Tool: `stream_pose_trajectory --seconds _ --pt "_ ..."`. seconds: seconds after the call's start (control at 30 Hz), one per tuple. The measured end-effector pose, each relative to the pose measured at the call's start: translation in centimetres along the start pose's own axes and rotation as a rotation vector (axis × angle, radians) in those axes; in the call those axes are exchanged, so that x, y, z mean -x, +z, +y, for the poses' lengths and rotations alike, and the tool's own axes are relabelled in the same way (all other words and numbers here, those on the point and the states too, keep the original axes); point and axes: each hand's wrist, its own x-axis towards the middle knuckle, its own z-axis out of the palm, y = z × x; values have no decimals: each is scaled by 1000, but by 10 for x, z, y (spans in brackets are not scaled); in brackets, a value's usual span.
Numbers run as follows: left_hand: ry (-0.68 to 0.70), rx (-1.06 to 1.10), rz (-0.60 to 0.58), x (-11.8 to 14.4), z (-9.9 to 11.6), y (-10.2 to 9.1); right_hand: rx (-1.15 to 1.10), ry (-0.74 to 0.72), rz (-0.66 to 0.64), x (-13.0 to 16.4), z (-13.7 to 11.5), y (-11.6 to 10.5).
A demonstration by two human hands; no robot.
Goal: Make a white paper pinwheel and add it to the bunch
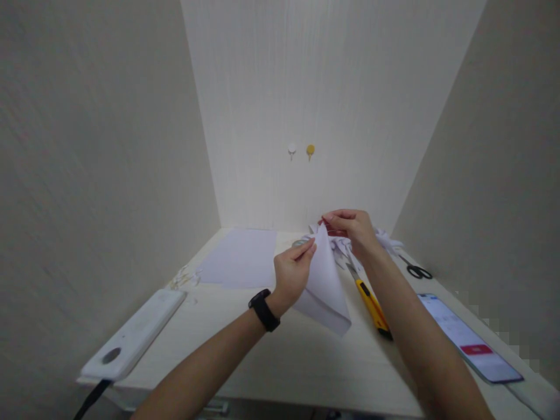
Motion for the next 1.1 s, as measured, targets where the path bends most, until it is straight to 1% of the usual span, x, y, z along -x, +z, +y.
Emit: stream_pose_trajectory --seconds 0.07,0.1,0.2,0.3,0.33,0.37,0.4,0.43,0.53,0.6,0.83,0.97,1.1 --pt "-7 7 4 0 0 0 33 31 -65 1 -1 0" --pt "-7 12 2 0 -1 0 37 38 -60 1 -1 1" --pt "-6 22 -5 2 -2 2 45 30 35 -1 2 5" --pt "-23 15 -21 4 -3 3 46 -56 177 -5 6 5" --pt "-29 10 -25 4 -3 2 46 -83 208 -6 6 3" --pt "-36 5 -23 3 -2 2 52 -92 209 -6 7 1" --pt "-46 1 -15 3 -2 2 70 -78 176 -7 7 -1" --pt "-56 -2 -3 1 -2 1 103 -43 110 -7 8 -3" --pt "-75 6 36 -4 0 -1 233 76 -129 -5 10 -6" --pt "-77 17 50 -7 -1 -2 269 99 -202 -3 12 -4" --pt "-130 58 58 -11 -7 -1 161 94 -186 -1 18 3" --pt "-200 141 42 -11 -9 0 163 72 -186 -3 21 2" --pt "-220 171 50 -13 -12 -1 181 117 -177 -2 23 3"
